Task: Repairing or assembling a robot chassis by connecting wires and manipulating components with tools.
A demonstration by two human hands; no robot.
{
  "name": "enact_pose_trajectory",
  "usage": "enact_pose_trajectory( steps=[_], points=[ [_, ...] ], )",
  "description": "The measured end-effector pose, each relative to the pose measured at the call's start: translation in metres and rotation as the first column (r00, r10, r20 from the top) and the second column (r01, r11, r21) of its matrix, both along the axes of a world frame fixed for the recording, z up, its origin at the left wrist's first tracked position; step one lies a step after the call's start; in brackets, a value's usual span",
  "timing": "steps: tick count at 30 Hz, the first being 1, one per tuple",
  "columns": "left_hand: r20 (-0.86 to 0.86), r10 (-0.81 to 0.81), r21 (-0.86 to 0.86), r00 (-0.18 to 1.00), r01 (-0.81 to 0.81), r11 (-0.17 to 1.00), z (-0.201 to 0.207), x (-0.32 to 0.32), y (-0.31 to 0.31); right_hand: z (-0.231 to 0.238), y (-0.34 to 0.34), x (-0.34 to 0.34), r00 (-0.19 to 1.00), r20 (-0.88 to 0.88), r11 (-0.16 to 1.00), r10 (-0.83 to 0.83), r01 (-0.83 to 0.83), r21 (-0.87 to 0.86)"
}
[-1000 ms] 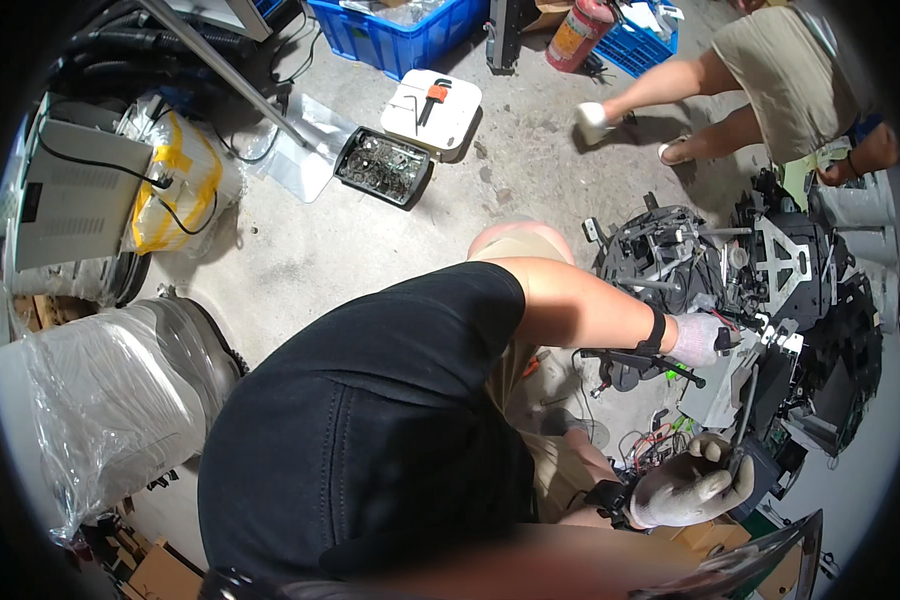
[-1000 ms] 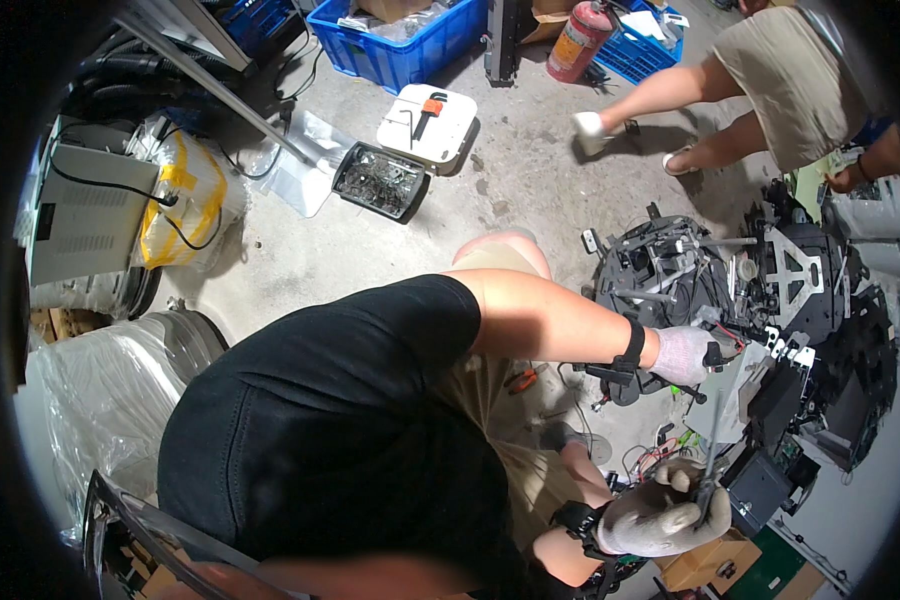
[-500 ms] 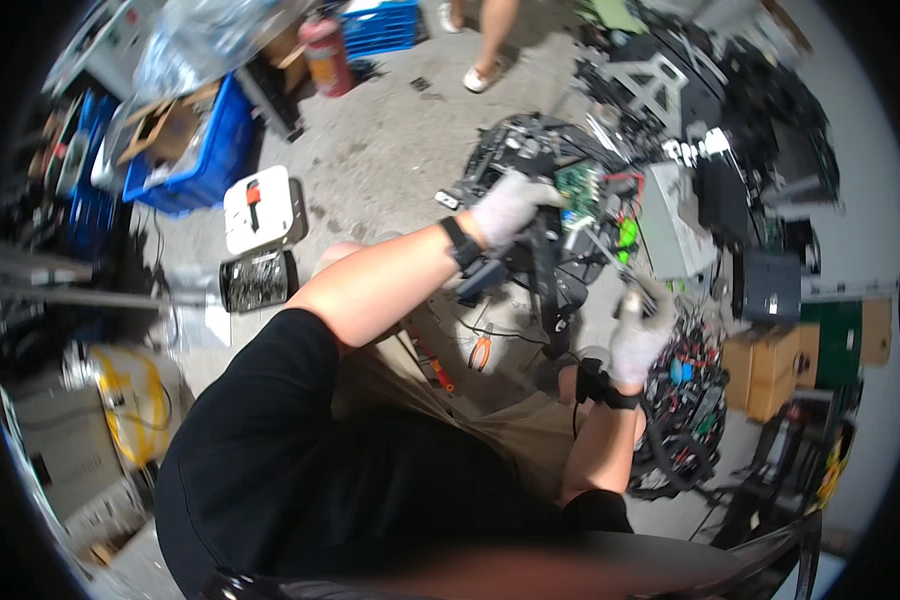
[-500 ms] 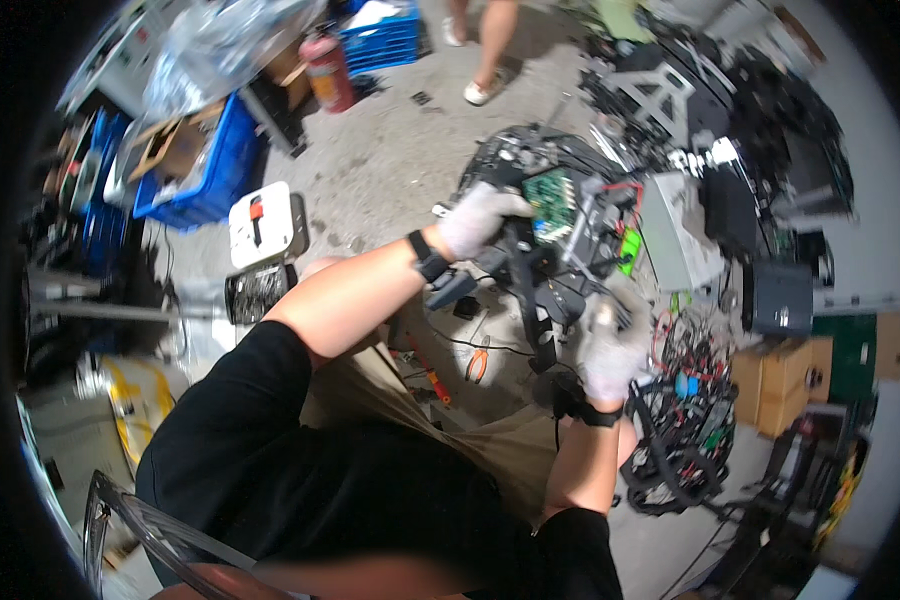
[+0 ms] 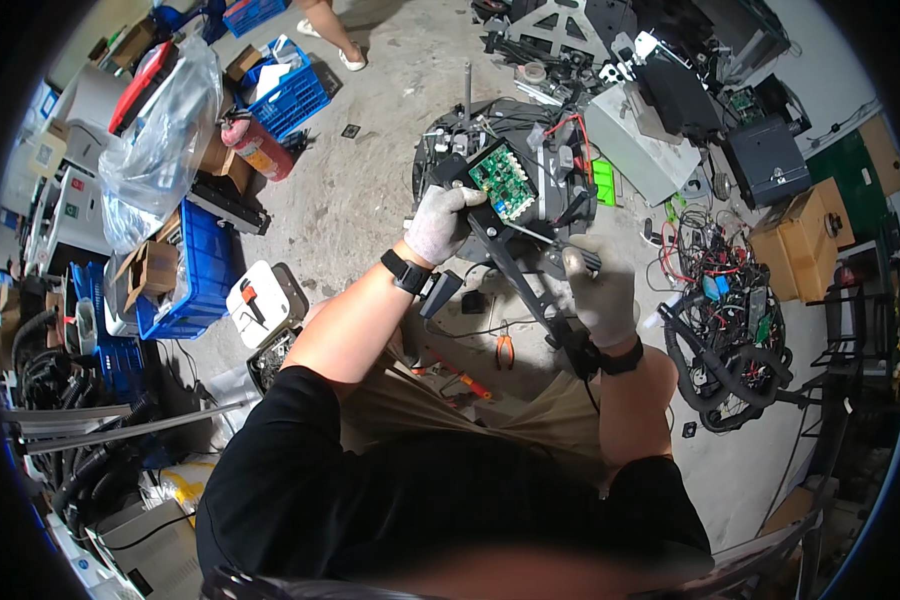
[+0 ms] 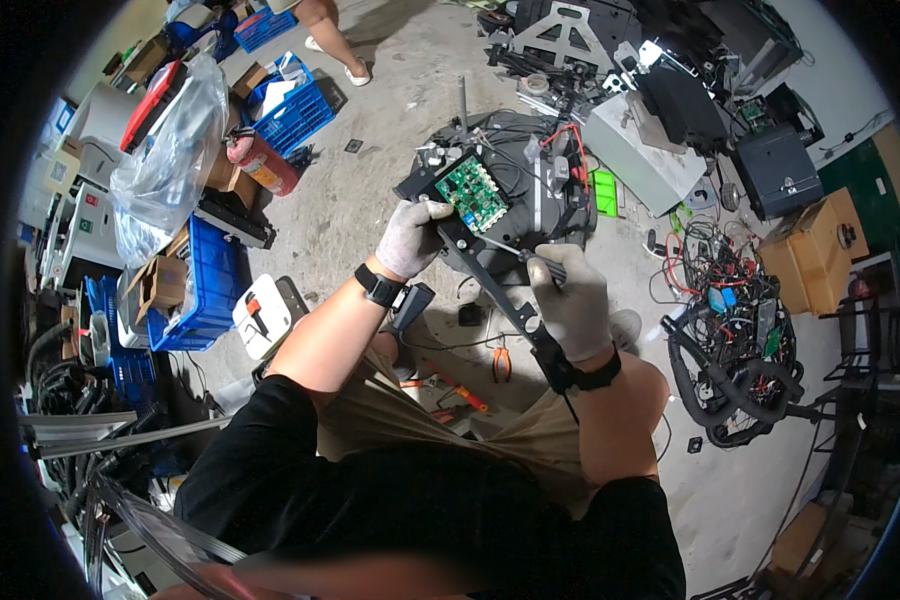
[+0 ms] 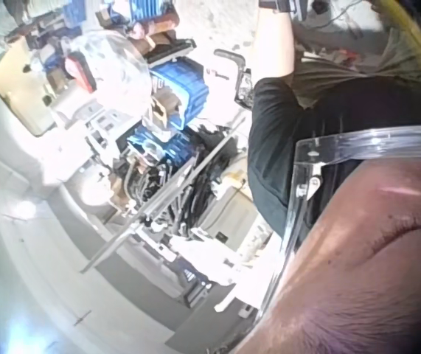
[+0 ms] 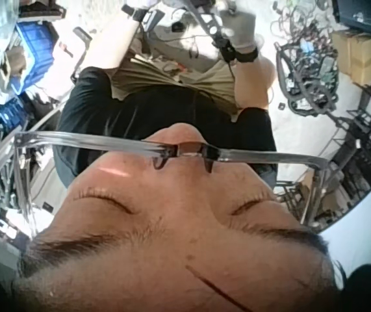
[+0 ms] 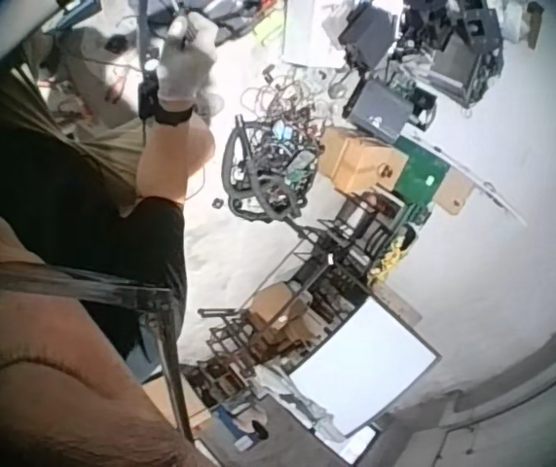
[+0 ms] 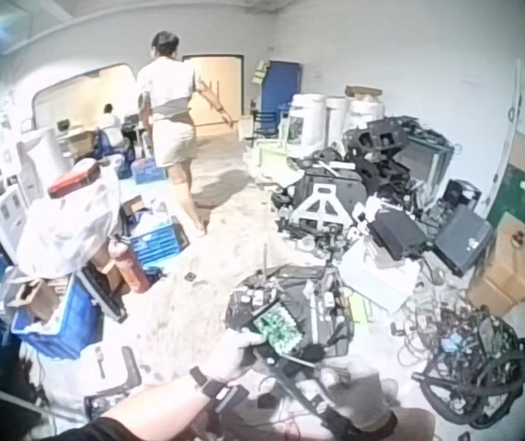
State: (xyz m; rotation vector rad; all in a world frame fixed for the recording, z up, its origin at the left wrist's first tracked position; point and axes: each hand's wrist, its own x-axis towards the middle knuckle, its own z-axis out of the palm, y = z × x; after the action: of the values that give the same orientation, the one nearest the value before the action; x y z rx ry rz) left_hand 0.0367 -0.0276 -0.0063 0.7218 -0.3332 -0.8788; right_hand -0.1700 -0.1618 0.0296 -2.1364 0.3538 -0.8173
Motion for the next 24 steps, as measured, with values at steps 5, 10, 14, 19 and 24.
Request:
enact_pose_trajectory(
  steps=[5, 10, 14, 19, 24],
  points=[
    [0.077, 0.022, 0.009, 0.997, -0.023, 1.0, -0.004, 0.001, -0.001, -0.001, 0.001, 0.001, 0.999, -0.03, 0.998, -0.014, 0.011, -0.068],
    [0.105, 0.068, 0.009, 0.992, -0.069, 0.998, 0.007, -0.005, 0.002, 0.002, 0.004, 0.0, 0.998, -0.027, 0.995, -0.059, 0.056, -0.087],
    [0.084, 0.093, 0.041, 0.992, -0.097, 0.994, 0.017, -0.008, 0.006, -0.002, 0.004, 0.002, 0.998, -0.001, 0.995, -0.058, 0.057, -0.087],
    [0.209, 0.083, 0.059, 0.974, -0.097, 0.994, 0.002, 0.001, 0.008, -0.003, 0.004, 0.005, 0.999, 0.007, 0.995, -0.035, 0.035, -0.089],
    [0.26, 0.079, 0.062, 0.962, -0.098, 0.993, 0.014, -0.005, 0.008, -0.007, 0.004, 0.003, 0.999, -0.027, 0.999, -0.046, 0.046, -0.03]
  ],
)
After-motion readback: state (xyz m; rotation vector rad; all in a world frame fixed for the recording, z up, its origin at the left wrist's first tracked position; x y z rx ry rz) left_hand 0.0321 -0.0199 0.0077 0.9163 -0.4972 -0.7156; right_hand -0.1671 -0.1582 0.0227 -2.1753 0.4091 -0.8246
